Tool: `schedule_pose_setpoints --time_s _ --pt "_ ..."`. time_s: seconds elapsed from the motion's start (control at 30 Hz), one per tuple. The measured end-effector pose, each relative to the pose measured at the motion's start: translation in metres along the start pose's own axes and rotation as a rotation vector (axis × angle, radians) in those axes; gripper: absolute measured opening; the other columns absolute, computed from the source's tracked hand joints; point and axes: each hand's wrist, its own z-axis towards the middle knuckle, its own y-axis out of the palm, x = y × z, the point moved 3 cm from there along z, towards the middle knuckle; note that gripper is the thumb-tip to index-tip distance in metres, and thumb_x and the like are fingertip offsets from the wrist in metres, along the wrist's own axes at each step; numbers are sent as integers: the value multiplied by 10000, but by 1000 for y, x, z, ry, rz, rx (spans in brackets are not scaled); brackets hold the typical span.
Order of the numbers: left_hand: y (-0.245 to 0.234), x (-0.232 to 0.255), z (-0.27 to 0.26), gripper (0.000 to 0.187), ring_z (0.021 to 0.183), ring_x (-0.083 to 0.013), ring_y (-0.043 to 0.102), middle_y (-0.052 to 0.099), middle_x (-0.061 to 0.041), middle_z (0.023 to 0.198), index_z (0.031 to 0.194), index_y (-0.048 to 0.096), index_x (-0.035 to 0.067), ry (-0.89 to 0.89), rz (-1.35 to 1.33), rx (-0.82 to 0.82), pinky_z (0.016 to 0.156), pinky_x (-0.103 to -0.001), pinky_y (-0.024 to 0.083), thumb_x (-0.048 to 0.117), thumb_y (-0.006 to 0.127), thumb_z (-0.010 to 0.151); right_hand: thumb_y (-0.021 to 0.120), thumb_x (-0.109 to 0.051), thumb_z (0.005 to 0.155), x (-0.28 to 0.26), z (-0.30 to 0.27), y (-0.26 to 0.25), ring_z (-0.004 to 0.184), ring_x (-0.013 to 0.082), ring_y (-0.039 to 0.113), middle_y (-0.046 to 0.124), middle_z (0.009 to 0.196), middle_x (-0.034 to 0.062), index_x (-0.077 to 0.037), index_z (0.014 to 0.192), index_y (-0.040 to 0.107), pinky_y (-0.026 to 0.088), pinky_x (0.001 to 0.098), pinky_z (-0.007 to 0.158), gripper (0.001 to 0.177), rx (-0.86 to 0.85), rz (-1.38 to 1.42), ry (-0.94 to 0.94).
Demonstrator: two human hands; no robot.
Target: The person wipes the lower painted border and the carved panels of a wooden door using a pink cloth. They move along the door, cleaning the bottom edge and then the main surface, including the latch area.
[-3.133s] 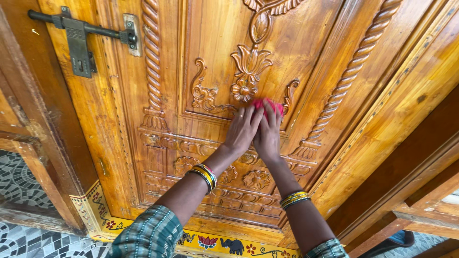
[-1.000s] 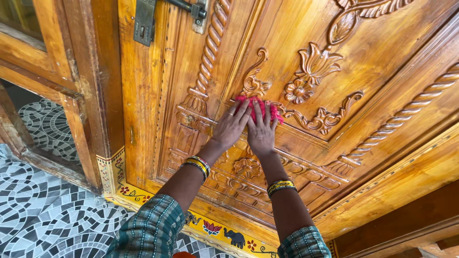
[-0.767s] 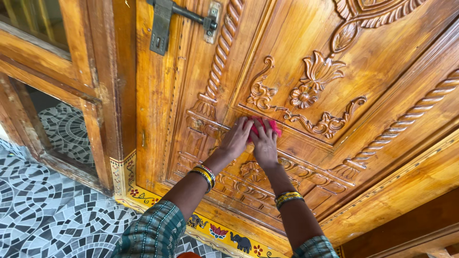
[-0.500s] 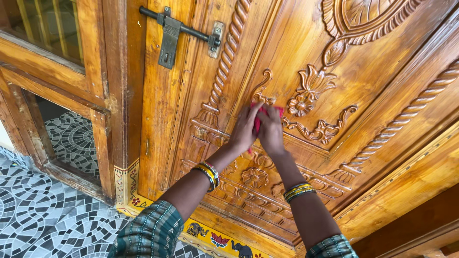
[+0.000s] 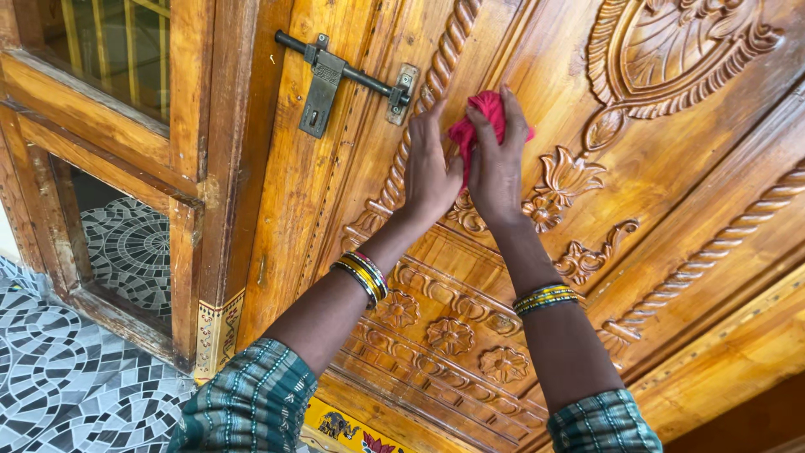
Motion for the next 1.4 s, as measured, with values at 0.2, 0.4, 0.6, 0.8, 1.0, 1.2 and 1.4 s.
schedule_pose_setpoints --time_s 0.2,0.4,0.6,0.8,1.0,1.2,1.4 --pt "12 -28 -21 967 1476 -433 331 146 -299 1672 1616 216 192 107 346 -399 1127 -500 370 41 684 783 694 -388 823 32 -36 74 1519 432 9 -9 1676 180 -204 1653 215 71 758 1152 976 -751 -751 39" --pt "39 -73 -56 655 1539 -487 195 97 -190 1699 1598 379 293 140 485 -518 1226 -641 214 435 614 1003 431 -571 992 27 -126 129 1559 403 66 133 1715 128 -254 1658 121 -24 733 1204 800 -832 -671 114" --pt "18 -91 -117 766 1500 -574 136 50 -259 1654 1562 393 233 115 472 -571 1163 -690 236 407 707 886 395 -538 973 18 -178 142 1548 391 70 90 1699 103 -263 1615 92 -33 731 1134 762 -950 -605 40" --pt "25 -73 -136 484 1343 -474 420 389 -259 1434 1305 570 113 -256 260 -247 1101 -571 403 313 751 903 535 -293 999 25 -179 124 1483 309 381 381 1593 97 -196 1571 338 294 577 1218 613 -680 -46 210" --pt "31 -42 -64 458 1170 -292 562 579 -155 1210 1266 613 69 -216 -127 12 1040 -454 462 368 710 932 628 -67 942 19 -100 63 1354 421 501 430 1472 247 -138 1466 491 528 463 1055 546 -280 158 -26" --pt "50 -19 23 801 1468 -356 433 422 -221 1541 1594 314 49 9 -258 -77 1248 -459 351 408 677 977 574 -166 1075 44 12 20 1457 428 473 382 1557 238 -103 1551 220 444 485 1205 597 -20 306 201" --pt "83 -10 137 817 1582 -386 244 219 -241 1700 1657 159 108 327 -111 -80 1356 -456 305 4 555 950 571 -88 1153 79 125 -1 1584 483 174 244 1677 254 -27 1636 326 273 561 1345 545 8 -299 -211"
